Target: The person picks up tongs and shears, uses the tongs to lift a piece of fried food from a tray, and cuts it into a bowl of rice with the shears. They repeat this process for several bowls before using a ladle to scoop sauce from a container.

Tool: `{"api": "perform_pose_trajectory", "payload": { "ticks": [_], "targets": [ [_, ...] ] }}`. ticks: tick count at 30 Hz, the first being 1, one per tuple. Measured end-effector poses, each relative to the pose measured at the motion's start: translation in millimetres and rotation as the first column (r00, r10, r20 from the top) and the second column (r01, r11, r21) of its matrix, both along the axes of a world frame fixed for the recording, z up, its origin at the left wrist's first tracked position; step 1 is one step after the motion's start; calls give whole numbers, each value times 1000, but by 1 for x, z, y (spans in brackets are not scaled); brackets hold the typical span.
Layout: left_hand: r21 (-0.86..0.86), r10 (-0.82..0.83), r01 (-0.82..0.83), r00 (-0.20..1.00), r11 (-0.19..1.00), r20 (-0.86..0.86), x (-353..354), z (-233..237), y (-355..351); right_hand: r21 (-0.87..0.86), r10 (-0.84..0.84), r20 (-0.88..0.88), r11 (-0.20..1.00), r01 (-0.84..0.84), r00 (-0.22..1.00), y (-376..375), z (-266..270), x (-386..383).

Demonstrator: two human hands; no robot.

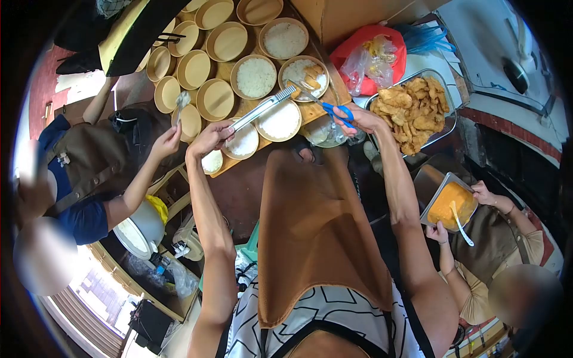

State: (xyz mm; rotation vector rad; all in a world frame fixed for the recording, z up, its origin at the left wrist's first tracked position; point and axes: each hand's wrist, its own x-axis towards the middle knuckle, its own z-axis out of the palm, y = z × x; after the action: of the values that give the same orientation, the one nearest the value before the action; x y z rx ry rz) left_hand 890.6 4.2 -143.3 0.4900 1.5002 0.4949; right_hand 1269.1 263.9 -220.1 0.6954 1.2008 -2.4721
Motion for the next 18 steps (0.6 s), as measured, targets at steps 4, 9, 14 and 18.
{"api": "perform_pose_trajectory", "payload": {
  "ticks": [4,9,14,18],
  "targets": [
    [-29,2,-3,1000,1000,-10,-2,8,6,67,35,16,997,-36,999,-1,4,-6],
    [-64,-8,4,998,998,-58,0,19,10,117,22,4,993,-22,1000,-3,5,-9],
    [-73,-28,22,996,997,-88,-8,8,8,150,35,4,988,-35,999,-3,4,-13],
    [-59,-38,31,992,998,-121,-8,17,12,139,100,2,985,-99,995,3,7,-10]
  ]
}}
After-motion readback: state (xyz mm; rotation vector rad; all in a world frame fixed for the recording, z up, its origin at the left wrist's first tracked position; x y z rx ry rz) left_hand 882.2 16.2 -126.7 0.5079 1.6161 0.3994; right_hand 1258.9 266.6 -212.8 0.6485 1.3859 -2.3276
